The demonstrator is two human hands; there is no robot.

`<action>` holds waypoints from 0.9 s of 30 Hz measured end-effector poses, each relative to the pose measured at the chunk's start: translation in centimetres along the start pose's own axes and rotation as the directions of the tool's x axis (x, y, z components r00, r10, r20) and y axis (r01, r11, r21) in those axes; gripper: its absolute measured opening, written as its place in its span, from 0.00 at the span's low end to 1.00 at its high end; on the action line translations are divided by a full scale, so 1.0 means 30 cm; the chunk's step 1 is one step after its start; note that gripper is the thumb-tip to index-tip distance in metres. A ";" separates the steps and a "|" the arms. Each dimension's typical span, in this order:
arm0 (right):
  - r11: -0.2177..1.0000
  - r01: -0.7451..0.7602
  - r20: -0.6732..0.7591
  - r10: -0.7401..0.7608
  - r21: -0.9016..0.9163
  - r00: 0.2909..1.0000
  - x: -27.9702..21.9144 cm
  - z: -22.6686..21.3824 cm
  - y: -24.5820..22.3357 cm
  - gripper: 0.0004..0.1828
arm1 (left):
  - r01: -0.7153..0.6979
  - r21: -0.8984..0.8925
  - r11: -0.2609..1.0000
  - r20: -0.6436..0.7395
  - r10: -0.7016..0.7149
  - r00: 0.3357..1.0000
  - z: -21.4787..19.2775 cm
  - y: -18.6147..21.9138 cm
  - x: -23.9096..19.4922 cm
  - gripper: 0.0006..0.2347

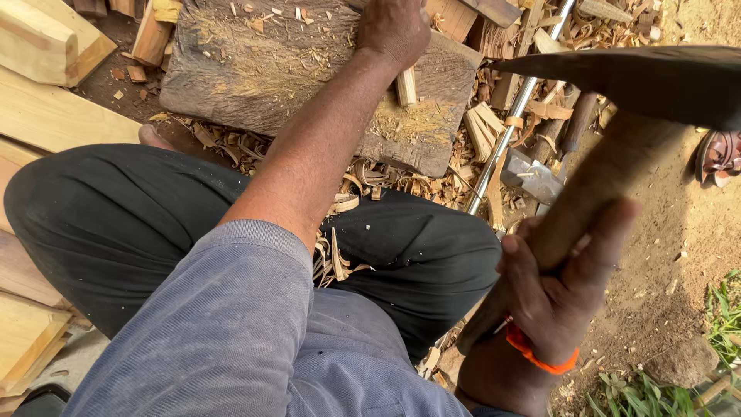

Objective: The person sits on the ground and uses a hammer and chisel to carve a small piece of wood placed on a wooden block. They repeatedly strike the chisel to shape the wood, occasionally adjusting its position.

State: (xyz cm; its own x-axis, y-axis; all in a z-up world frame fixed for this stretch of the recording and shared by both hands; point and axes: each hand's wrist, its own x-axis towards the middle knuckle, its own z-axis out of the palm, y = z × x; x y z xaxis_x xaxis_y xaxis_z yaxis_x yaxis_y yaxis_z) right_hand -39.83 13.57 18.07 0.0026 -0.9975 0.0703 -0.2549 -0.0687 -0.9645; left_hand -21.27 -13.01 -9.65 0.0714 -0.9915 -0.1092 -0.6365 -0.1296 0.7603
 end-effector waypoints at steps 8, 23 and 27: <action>0.903 -0.002 0.225 0.110 -0.430 0.968 0.109 0.165 0.152 0.48 | -0.239 0.071 0.968 -0.222 0.249 0.943 -0.014 -0.003 0.019 0.13; 0.943 -0.080 0.150 0.135 -0.324 0.979 0.095 0.170 0.140 0.47 | -0.460 0.076 0.884 -0.195 0.466 0.863 -0.075 -0.049 0.010 0.08; 0.994 -0.076 -0.013 0.075 -0.078 0.997 0.018 0.052 0.005 0.50 | -0.286 -0.030 0.958 0.013 0.287 0.958 -0.047 -0.062 0.010 0.10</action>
State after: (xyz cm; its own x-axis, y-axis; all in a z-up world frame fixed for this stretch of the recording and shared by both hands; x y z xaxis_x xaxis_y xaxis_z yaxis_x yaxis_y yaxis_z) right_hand -38.36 13.00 17.57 -0.0295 -0.9996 0.0012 -0.3289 0.0086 -0.9443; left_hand -18.97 -13.08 -10.19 -0.1244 -0.9867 0.1049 -0.6071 0.1594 0.7785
